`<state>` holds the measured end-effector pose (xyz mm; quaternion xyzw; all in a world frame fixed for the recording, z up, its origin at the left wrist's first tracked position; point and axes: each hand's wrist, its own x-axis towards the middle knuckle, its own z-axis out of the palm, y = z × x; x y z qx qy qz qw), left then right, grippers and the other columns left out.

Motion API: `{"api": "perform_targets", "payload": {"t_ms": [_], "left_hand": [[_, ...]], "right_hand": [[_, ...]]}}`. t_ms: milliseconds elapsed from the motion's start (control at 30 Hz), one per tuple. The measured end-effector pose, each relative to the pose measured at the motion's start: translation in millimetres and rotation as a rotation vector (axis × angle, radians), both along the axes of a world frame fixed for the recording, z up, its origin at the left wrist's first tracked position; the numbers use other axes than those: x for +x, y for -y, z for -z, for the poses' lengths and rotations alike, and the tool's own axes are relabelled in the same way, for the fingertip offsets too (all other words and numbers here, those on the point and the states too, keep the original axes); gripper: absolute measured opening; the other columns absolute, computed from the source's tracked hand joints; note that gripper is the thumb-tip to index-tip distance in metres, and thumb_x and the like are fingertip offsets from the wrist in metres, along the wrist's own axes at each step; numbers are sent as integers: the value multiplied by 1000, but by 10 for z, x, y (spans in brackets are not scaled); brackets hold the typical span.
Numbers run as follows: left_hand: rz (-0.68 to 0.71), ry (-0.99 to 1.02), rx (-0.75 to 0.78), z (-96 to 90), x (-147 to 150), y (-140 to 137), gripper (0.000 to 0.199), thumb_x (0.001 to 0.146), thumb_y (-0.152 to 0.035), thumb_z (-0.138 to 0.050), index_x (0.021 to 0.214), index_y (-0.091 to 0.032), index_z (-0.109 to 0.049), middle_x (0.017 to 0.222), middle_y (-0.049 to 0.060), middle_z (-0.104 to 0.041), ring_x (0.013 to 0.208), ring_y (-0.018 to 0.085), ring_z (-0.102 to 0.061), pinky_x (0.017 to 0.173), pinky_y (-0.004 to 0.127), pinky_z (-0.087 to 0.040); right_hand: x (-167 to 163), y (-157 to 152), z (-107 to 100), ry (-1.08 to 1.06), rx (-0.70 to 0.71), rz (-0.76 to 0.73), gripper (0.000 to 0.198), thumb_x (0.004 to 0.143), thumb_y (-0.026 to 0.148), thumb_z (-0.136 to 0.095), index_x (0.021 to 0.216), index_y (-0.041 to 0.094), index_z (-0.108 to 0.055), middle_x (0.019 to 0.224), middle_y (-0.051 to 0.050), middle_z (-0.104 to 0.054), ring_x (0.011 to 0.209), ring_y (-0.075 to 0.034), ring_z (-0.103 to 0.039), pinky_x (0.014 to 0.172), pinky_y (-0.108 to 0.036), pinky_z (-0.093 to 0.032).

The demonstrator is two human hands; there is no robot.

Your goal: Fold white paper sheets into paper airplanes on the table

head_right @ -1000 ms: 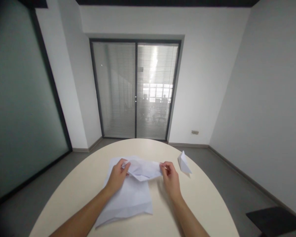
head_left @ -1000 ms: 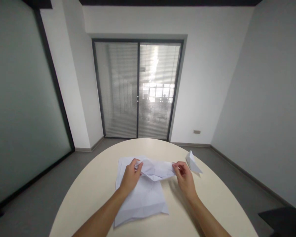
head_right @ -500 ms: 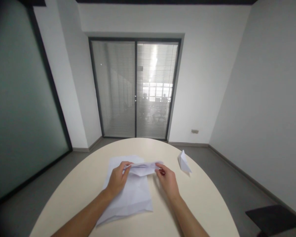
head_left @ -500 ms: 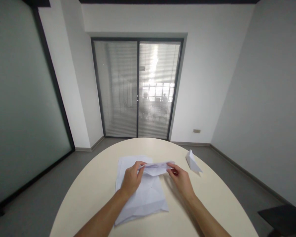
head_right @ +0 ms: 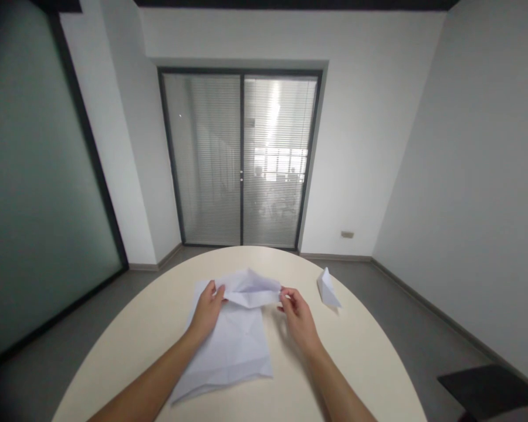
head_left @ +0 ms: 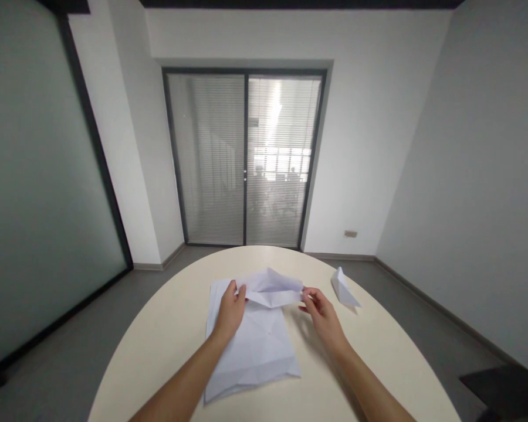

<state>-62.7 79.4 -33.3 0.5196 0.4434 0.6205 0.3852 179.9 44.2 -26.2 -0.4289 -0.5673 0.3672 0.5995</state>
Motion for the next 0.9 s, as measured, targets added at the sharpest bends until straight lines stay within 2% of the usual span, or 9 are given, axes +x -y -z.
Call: {"api": "perform_targets", "payload": {"t_ms": [67,133,267,367,500,600,700,800,900], "left_hand": [[42,139,-106,20,1,-47,33,79,-50,-68,78,-21,-53,76,0,-62,69,17,-64,61,25,-52],[59,264,-210,36,-9,-76,32,79,-47,-71,83,-20,-54,80,2,-65,72,18,-67,64,28,-55],[58,468,-338,76,-43,-116,23,83,-37,-71,86,-20,-55,83,4,-68,70,17,-69,68,30,-57],[50,502,-350,100,-62,-142,20,85,-35,-69,86,-20,-56,83,4,-69,69,16,-69,66,29,-57],[54,496,-346,114,-84,-148,22,85,-38,-68,86,-19,-57,81,5,-70,70,17,-70,63,27,-56],[56,461,-321,125,-99,-139,26,84,-41,-69,88,-18,-58,82,5,-70,71,18,-71,66,28,-55],[48,415,-299,137,-99,-137,30,81,-45,-70,88,-18,-57,79,4,-70,70,18,-71,65,28,-54],[78,397,-298,117,-87,-112,35,77,-49,-70,89,-18,-57,79,3,-70,71,19,-70,64,28,-53],[151,392,-297,54,-77,-38,35,73,-47,-72,90,-18,-61,83,4,-72,78,21,-71,67,29,-53]], "right_hand": [[-4,36,-30,-44,-4,-75,36,82,59,-66,88,25,-59,131,-9,-60,107,-25,-61,85,-39,-56],[-6,63,-45,-86,-16,-120,34,82,58,-67,87,25,-57,141,-8,-54,113,-25,-59,87,-41,-55],[-1,69,-35,-181,-47,-132,34,79,56,-71,86,27,-56,145,-5,-51,110,-25,-60,88,-43,-55],[13,44,-12,-263,-73,-172,32,81,54,-70,84,27,-54,145,-2,-51,109,-24,-62,88,-43,-54],[38,11,7,-320,-103,-209,31,81,52,-70,84,27,-52,132,-1,-60,108,-23,-62,87,-40,-54],[64,-8,10,-355,-107,-204,31,78,49,-72,83,27,-51,105,0,-67,97,-21,-65,86,-40,-54],[89,-31,3,-393,-109,-203,30,76,48,-71,82,27,-51,87,1,-66,84,-20,-66,81,-39,-55],[84,-41,-23,-369,-109,-174,29,75,50,-67,79,27,-50,80,1,-66,77,-21,-66,72,-37,-56],[44,-22,-52,-327,-130,-128,32,78,56,-61,78,27,-48,86,-1,-71,77,-23,-67,64,-34,-54]]}}
